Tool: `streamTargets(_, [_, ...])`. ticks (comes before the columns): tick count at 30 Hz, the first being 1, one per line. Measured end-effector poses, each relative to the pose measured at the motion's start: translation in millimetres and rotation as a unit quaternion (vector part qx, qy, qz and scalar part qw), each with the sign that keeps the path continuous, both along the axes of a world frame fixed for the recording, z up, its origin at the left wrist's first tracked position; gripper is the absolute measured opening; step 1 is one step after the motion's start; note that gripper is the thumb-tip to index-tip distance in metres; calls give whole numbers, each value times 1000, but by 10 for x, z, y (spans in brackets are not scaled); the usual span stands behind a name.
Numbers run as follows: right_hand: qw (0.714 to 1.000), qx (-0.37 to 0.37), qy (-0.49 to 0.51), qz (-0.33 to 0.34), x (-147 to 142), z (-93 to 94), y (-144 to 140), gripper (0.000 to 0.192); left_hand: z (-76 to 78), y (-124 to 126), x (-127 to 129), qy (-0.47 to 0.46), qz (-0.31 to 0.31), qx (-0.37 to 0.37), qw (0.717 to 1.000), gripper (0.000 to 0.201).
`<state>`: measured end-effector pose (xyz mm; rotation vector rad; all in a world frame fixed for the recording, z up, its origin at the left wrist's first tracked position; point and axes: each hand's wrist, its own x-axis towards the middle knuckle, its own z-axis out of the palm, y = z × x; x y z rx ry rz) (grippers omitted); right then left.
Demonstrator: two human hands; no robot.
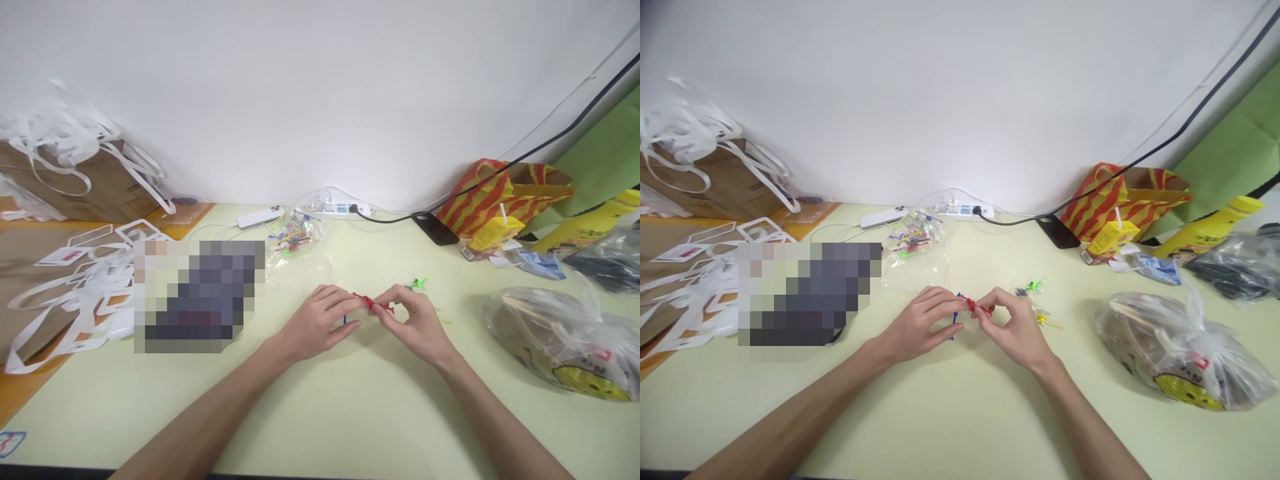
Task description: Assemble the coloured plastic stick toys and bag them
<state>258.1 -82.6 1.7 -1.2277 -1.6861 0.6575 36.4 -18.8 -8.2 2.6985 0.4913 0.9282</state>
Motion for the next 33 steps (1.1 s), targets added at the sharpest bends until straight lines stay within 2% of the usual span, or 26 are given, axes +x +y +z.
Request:
streamTargets(3, [999,39,3,-5,-112,-84,-24,7,1,-3,-2,-44,11,-4,999,22])
streamTargets(8, [990,138,-32,4,-261,-215,-37,16,-10,-7,-2,-101,30,2,994,29])
streamTargets(13, [975,199,-96,3,-285,-294,-7,19,-7,-11,-3,-110,55,15,992,35])
streamTargets(16, [971,209,-120,-3,-280,-306,-4,23,1,-11,-6,-92,60,13,994,29])
streamTargets(20, [986,148,-77,8,-303,-240,-26,20,-2,-10,-4,-86,56,-4,995,21])
streamTargets(25, [998,-9,54,41,-337,-136,-26,4,-9,-7,-2,-94,51,-9,994,21])
streamTargets(28, [988,-89,111,62,-336,-120,-3,9,-3,-2,-8,-95,47,-11,994,20])
streamTargets(33, [972,-155,147,99,-313,-151,42,22,-3,15,-26,-94,41,-17,995,20])
